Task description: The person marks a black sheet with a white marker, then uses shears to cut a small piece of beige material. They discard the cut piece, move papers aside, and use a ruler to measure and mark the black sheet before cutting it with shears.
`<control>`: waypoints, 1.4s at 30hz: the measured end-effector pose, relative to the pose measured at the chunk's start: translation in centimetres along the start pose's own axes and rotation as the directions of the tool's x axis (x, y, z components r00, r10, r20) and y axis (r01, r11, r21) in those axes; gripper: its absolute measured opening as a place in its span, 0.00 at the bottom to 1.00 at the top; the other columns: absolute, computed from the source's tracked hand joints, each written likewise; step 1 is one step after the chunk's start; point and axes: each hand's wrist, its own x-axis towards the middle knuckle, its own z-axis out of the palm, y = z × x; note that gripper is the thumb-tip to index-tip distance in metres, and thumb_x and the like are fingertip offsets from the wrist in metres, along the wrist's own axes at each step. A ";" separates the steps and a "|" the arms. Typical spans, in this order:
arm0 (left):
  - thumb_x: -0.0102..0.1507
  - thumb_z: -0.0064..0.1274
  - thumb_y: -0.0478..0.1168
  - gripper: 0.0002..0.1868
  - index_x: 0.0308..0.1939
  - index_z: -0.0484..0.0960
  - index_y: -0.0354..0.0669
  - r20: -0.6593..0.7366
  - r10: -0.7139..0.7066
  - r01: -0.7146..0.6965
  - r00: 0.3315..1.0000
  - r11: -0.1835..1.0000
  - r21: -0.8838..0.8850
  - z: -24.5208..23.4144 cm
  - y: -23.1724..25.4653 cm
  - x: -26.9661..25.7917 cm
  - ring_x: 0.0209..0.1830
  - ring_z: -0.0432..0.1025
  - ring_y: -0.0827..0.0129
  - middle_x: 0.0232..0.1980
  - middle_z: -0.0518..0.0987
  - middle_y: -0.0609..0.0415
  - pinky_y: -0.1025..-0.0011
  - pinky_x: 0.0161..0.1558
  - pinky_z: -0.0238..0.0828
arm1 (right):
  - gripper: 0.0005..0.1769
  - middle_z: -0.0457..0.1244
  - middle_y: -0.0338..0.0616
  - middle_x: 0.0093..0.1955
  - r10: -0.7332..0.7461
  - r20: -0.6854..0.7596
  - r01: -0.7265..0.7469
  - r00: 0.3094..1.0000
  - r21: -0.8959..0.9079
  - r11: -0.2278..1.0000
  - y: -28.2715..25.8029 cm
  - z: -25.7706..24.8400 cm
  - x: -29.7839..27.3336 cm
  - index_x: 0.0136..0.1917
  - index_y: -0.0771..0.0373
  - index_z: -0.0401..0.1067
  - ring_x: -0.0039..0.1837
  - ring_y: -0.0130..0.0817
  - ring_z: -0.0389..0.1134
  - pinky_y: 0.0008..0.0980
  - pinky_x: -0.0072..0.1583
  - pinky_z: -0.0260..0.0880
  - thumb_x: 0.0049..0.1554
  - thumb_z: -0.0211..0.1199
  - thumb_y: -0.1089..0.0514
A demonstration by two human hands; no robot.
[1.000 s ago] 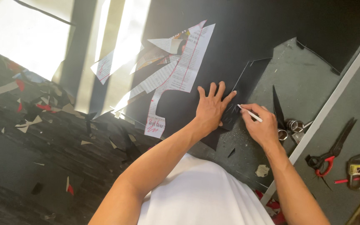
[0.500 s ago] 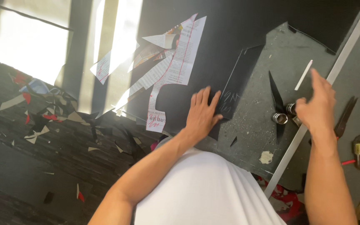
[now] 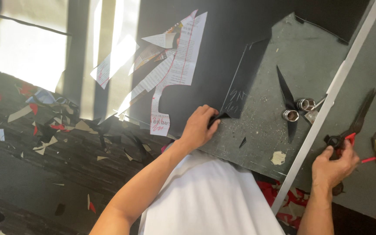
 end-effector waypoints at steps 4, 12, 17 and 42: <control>0.65 0.53 0.36 0.17 0.59 0.76 0.41 0.016 -0.240 0.237 0.971 0.944 -0.228 -1.2 0.2 0.1 0.45 0.78 0.54 0.47 0.81 0.44 0.63 0.48 0.74 | 0.28 0.64 0.55 0.58 -0.075 0.041 0.078 0.996 -0.102 0.992 -0.3 -1.1 0.8 0.76 0.71 0.66 0.66 0.51 0.64 0.50 0.67 0.64 0.64 0.64 0.69; 0.69 0.48 0.36 0.17 0.63 0.76 0.45 0.140 -0.296 0.321 0.945 0.922 -0.217 -2.7 -0.6 0.5 0.31 0.76 0.50 0.40 0.84 0.43 0.62 0.40 0.73 | 0.51 0.68 0.54 0.50 0.241 0.316 -0.190 0.918 -0.183 0.965 -1.4 -3.5 6.1 0.85 0.64 0.50 0.54 0.51 0.70 0.50 0.60 0.69 0.54 0.69 0.67; 0.71 0.46 0.36 0.15 0.62 0.74 0.41 0.190 -0.155 0.197 0.969 0.953 -0.229 -2.9 -2.7 1.9 0.32 0.77 0.52 0.34 0.82 0.42 0.61 0.38 0.71 | 0.45 0.69 0.39 0.49 0.365 0.298 -0.457 0.882 0.354 0.816 -6.3 -5.3 4.4 0.84 0.60 0.52 0.53 0.33 0.70 0.45 0.52 0.68 0.57 0.65 0.69; 0.67 0.50 0.32 0.11 0.53 0.77 0.32 0.609 -0.058 0.356 0.791 0.854 -0.381 -4.6 -6.2 5.1 0.32 0.77 0.75 0.34 0.80 0.54 0.72 0.37 0.76 | 0.20 0.68 0.31 0.33 0.168 0.871 -0.765 0.462 0.296 0.571 -25.2 5.1 -20.6 0.53 0.65 0.77 0.36 0.16 0.66 0.20 0.38 0.64 0.47 0.75 0.58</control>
